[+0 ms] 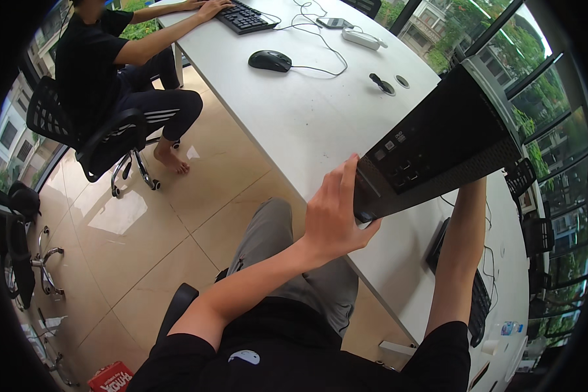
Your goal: Connecting and installing a Lexar SSD and an HDD into a desktop computer chassis.
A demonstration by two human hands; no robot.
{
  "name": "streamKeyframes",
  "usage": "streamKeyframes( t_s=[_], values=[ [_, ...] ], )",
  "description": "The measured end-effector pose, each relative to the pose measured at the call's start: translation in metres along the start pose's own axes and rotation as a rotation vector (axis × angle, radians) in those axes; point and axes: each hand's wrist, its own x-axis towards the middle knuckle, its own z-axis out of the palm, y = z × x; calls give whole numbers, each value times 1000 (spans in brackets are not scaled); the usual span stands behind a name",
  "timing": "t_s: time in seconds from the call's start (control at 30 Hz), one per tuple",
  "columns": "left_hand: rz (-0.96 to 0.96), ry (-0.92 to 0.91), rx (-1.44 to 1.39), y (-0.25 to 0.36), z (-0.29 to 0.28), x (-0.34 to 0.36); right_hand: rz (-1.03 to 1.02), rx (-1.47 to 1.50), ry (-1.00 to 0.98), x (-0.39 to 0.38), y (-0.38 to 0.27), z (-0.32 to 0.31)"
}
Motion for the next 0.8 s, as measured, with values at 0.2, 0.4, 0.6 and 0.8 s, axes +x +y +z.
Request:
streamKeyframes(
  t_s=[0.2,0.4,0.6,0.8],
  values=[
    [37,-5,8,1,4,1,-2,-11,-15,2,-6,6],
    [-13,-27,8,-1,0,2,-13,-46,-34,15,-25,23],
    [9,-43,-31,9,14,4,147,-32,-455,13,-42,-26],
    [35,-13,33,-2,3,-1,51,-223,135,-31,-25,100]
  ],
)
